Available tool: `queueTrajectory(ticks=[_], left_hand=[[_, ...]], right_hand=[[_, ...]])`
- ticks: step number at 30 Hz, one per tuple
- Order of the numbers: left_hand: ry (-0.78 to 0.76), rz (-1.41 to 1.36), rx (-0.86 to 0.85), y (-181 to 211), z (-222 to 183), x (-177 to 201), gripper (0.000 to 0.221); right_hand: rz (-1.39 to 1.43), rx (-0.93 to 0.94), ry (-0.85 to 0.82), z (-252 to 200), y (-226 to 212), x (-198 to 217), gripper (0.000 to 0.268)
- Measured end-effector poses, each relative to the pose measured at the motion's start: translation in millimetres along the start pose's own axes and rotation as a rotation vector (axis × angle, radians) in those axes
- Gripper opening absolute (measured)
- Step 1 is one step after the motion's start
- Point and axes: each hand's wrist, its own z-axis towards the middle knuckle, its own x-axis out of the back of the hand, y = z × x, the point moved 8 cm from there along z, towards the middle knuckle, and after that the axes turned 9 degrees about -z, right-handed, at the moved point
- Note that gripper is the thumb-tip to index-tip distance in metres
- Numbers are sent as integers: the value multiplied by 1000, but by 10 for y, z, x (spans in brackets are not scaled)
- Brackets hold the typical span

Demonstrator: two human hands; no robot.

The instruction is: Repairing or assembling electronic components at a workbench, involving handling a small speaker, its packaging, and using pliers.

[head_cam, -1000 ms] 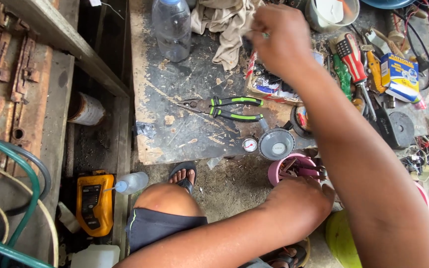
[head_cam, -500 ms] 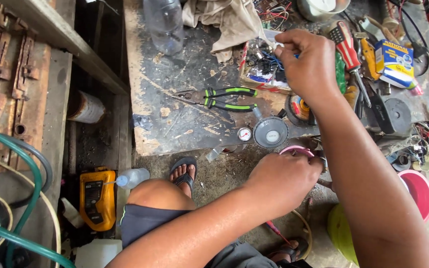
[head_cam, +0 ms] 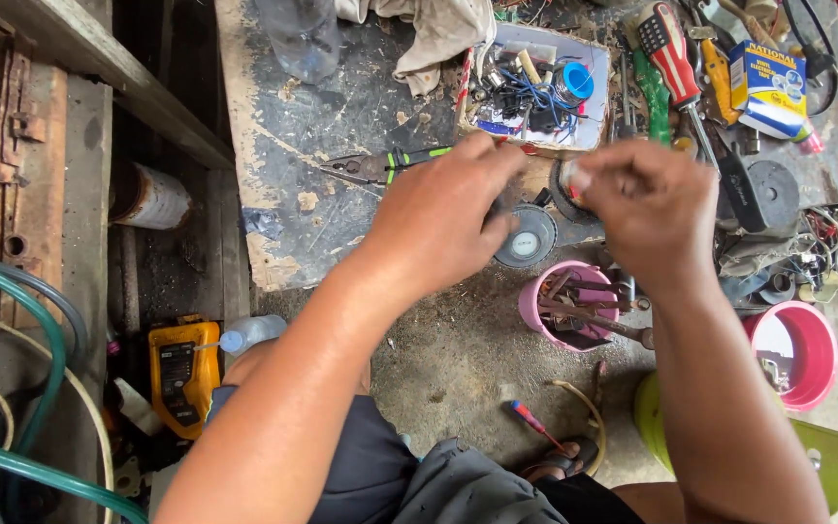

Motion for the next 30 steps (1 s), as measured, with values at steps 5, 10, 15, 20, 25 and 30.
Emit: queueTrajectory(ticks=[5,10,15,20,25,30], left_hand=[[-347,16,-50,-107,31,-397,62],[-298,-120,-141,80,-4,-322,51],[-276,-128,-163,1,46,-399,47],[-296,-146,-134,11,50,-395,45],[-289,-149,-129,40,63,-388,43],[-259,-151,-135,-81,75,-467,48]], right_hand=[[361,-347,-196,-492,47,-232,10],[409,-303,-98,-578,131,-431,12],[441,-289,-26,-565,177,-516,14],[451,-323,18,-553,112,-470,14],[541,-392,16,-562,207,-472,13],[559,-377,62,-77,59,-181,12]])
